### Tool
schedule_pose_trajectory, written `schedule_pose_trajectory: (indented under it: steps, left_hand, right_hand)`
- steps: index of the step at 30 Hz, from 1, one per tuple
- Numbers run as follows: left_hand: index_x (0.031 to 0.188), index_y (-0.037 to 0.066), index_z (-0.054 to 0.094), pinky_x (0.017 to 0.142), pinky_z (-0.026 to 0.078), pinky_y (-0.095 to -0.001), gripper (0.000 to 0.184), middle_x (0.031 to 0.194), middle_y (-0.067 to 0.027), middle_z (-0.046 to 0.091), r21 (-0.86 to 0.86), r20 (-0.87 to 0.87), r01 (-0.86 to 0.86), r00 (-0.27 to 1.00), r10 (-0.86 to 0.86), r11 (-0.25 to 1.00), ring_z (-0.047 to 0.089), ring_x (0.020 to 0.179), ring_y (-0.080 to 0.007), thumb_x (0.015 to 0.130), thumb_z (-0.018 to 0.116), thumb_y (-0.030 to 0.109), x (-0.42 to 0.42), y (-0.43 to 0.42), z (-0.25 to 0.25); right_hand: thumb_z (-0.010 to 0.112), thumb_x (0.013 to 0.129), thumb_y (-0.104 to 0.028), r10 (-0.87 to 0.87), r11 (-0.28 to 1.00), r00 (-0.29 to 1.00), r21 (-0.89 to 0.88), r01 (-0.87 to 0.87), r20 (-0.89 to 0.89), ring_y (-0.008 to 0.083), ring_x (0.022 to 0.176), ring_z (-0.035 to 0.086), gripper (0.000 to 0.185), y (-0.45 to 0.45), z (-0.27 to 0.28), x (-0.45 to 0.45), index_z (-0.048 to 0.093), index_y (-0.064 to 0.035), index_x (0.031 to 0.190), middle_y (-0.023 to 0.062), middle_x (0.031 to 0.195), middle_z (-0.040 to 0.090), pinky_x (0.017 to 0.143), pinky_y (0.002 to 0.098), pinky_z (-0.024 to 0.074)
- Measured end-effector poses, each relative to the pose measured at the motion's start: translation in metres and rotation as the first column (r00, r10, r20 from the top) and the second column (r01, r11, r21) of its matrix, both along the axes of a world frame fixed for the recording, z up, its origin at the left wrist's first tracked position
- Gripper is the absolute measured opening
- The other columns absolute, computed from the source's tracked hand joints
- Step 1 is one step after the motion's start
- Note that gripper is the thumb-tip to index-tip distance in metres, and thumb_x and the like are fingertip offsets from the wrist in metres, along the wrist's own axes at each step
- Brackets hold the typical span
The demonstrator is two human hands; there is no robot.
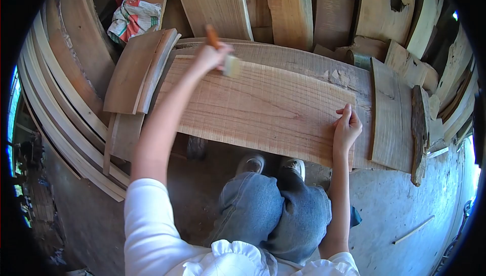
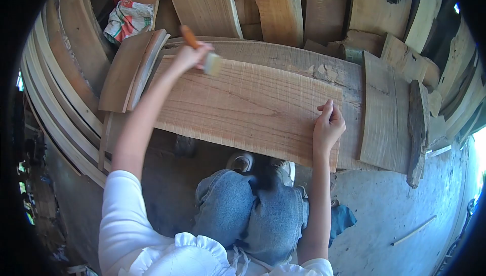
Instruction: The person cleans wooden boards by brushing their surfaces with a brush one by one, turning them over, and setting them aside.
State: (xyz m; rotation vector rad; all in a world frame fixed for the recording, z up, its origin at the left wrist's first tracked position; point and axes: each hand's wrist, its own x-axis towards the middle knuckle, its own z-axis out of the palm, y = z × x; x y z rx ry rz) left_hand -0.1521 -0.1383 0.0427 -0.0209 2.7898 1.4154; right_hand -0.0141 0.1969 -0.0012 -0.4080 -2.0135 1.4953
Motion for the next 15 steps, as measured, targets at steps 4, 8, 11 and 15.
schedule_pose_trajectory:
  steps: [4,8,11,15]
  left_hand:
    - [0.073,0.001,0.058,0.055,0.045,-0.0370,0.032,0.062,-0.0139,0.057,-0.781,-0.352,-0.232,0.930,-0.102,0.580,0.060,0.061,-0.0231,0.082,0.051,0.031,0.004,-0.110,0.028]
    - [0.070,-0.001,0.056,0.046,0.043,-0.0335,0.029,0.054,-0.0151,0.053,-0.289,-0.457,-0.212,0.887,0.060,0.934,0.058,0.053,-0.0226,0.083,0.051,0.024,0.015,-0.074,0.043]
    - [0.087,0.004,0.062,0.048,0.048,-0.0229,0.027,0.066,-0.0096,0.061,0.023,-0.306,0.104,0.947,-0.092,0.994,0.059,0.060,-0.0127,0.087,0.048,0.027,0.020,-0.012,0.025]
    - [0.106,0.002,0.055,0.053,0.054,-0.0238,0.037,0.087,-0.0103,0.060,0.357,-0.150,0.595,0.797,-0.585,0.720,0.060,0.070,-0.0135,0.087,0.047,0.033,0.063,0.098,0.023]
  right_hand:
    - [0.048,0.088,-0.024,-0.032,0.997,0.999,0.070,0.032,-0.008,0.0053,0.041,0.036,0.036,0.001,-0.005,-0.004,0.058,0.0006,0.063,0.0007,0.043,0.042,0.041,0.0244,0.0285]
    - [0.048,0.088,-0.025,-0.032,0.989,1.000,0.141,0.031,0.001,0.0037,0.039,0.038,0.036,0.003,-0.010,-0.004,0.058,-0.0010,0.063,-0.0017,0.043,0.041,0.040,0.0224,0.0297]
    - [0.049,0.088,-0.025,-0.017,0.987,1.000,0.159,0.013,0.025,0.0039,0.040,0.039,0.036,0.002,-0.006,-0.004,0.058,-0.0008,0.063,-0.0016,0.043,0.041,0.040,0.0225,0.0306]
    - [0.049,0.087,-0.022,-0.024,0.995,1.000,0.096,0.024,0.003,0.0059,0.043,0.035,0.034,0.000,-0.005,-0.001,0.058,0.0006,0.063,0.0020,0.044,0.040,0.042,0.0258,0.0281]
